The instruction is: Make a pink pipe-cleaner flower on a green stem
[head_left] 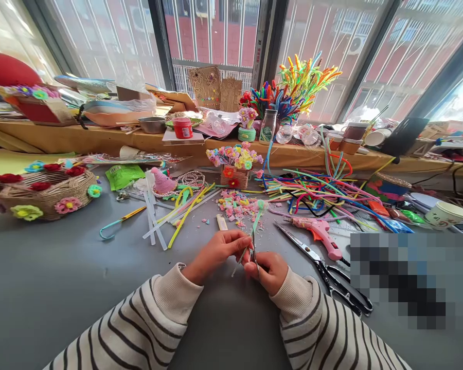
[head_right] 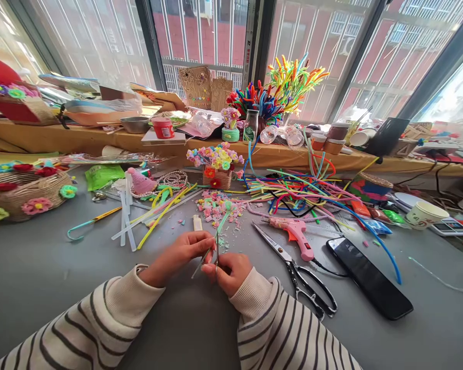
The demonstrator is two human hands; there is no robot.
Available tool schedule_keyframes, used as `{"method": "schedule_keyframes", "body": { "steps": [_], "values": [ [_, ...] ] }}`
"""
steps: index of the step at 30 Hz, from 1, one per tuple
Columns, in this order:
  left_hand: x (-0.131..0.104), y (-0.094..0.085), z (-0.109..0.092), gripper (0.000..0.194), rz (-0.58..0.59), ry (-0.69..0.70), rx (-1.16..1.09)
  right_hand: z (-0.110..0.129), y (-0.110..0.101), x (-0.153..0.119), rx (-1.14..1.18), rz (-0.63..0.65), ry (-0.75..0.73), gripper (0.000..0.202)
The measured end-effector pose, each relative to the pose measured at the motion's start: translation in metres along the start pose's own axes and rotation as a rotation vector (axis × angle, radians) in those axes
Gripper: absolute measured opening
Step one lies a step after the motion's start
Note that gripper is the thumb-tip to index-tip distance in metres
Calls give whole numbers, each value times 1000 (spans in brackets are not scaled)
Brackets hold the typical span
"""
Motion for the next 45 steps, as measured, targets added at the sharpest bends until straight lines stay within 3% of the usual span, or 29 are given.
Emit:
{"method": "schedule_keyframes", "body": {
  "steps": [7, 17, 37, 45],
  "values": [
    [-1, -4, -4, 14, -57, 46, -16, -5, -8, 0, 24, -98, 48, 57],
    [-1, -3, -4, 16, -47, 26, -51, 2, 2, -2, 87, 10, -12, 61],
    [0, -1, 3, 18, -22, -48, -64, 2, 1, -1, 51, -1, -49, 58],
    [-1, -5, 5, 22, -106, -90, -108, -5, 1, -2, 19, -27, -7, 58]
  ]
}}
Point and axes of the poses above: each hand's wrist, its own x-axis towards the middle knuckle, its own y-axis out of the palm, z = x × y, the point moved 8 cm from there along x, towards the middle knuckle, and after that the axes turned 9 degrees about -y, right-handed, at the moved point
